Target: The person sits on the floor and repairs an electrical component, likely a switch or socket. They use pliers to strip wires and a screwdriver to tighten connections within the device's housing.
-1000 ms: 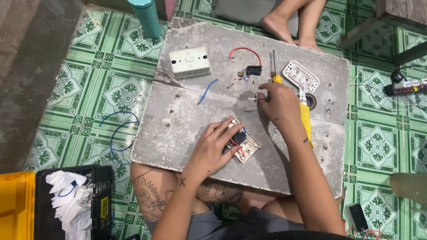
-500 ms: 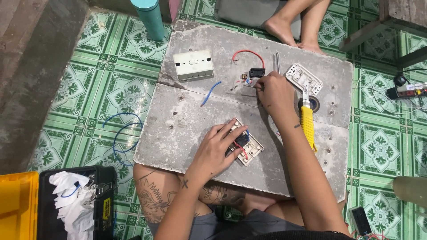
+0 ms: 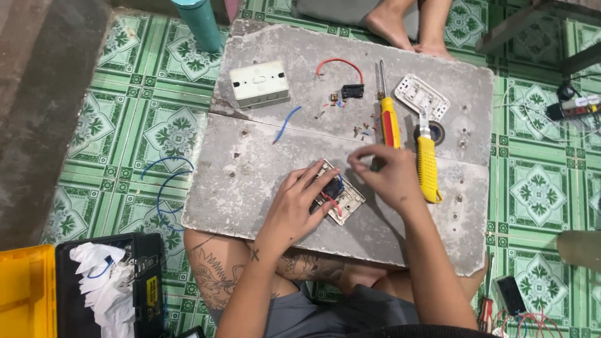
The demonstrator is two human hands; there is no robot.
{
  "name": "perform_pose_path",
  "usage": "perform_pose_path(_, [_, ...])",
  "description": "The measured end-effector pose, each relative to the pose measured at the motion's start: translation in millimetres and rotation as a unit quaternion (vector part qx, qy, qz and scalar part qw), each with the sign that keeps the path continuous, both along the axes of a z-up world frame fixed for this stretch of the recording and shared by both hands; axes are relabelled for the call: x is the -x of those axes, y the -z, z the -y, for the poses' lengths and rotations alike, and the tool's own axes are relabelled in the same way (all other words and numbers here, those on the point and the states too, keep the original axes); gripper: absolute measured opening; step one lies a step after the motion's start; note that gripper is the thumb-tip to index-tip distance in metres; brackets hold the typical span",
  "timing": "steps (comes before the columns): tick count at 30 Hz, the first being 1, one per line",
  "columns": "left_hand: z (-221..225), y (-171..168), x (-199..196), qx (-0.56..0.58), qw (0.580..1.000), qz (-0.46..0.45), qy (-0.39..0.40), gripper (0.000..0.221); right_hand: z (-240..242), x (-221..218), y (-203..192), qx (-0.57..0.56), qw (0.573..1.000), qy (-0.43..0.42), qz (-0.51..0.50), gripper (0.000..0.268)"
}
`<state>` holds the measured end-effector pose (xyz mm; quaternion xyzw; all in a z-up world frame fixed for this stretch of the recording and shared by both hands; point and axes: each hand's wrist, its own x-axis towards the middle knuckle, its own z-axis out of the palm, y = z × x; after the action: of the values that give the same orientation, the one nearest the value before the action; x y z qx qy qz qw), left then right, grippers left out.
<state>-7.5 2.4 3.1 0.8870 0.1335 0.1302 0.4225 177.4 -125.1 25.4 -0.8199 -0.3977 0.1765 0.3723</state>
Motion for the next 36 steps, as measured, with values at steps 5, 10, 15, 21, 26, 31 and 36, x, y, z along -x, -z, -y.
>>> perform_pose_path(5, [1.1, -3.1, -2.1, 0.002, 1.000, -0.008, 0.005, 0.062, 34.9, 33.3, 15.5, -0.010, 0.995, 0.070, -0.073, 0.013])
perform_pose_path(10, [2.8, -5.1, -5.0, 0.006, 1.000, -0.018, 0.006, 0.063, 36.8, 49.0, 22.6, -0.047, 0.991, 0.079, -0.096, 0.014])
perform_pose_path(15, [3.2, -8.2, -5.1, 0.009, 1.000, -0.027, -0.003, 0.064, 35.6, 51.1, 27.3, -0.078, 0.993, 0.071, -0.053, 0.013])
perform_pose_path(21, [3.4, -9.0, -5.4, 0.007, 1.000, -0.025, -0.005, 0.065, 32.3, 54.8, 21.2, -0.060, 0.991, 0.100, -0.059, 0.014])
perform_pose_path(26, [3.0, -5.5, -4.4, 0.007, 1.000, -0.020, -0.004, 0.063, 27.2, 59.5, 18.8, -0.070, 0.990, 0.123, -0.022, 0.013])
perform_pose_path(31, [3.4, -1.5, -3.1, 0.002, 1.000, -0.018, -0.005, 0.064, 23.8, 64.2, 19.6, -0.076, 0.987, 0.140, -0.009, 0.012])
perform_pose_path(36, [3.6, 1.8, -2.9, -0.009, 1.000, -0.017, -0.006, 0.065, 24.5, 63.7, 20.7, -0.082, 0.987, 0.137, -0.023, 0.016])
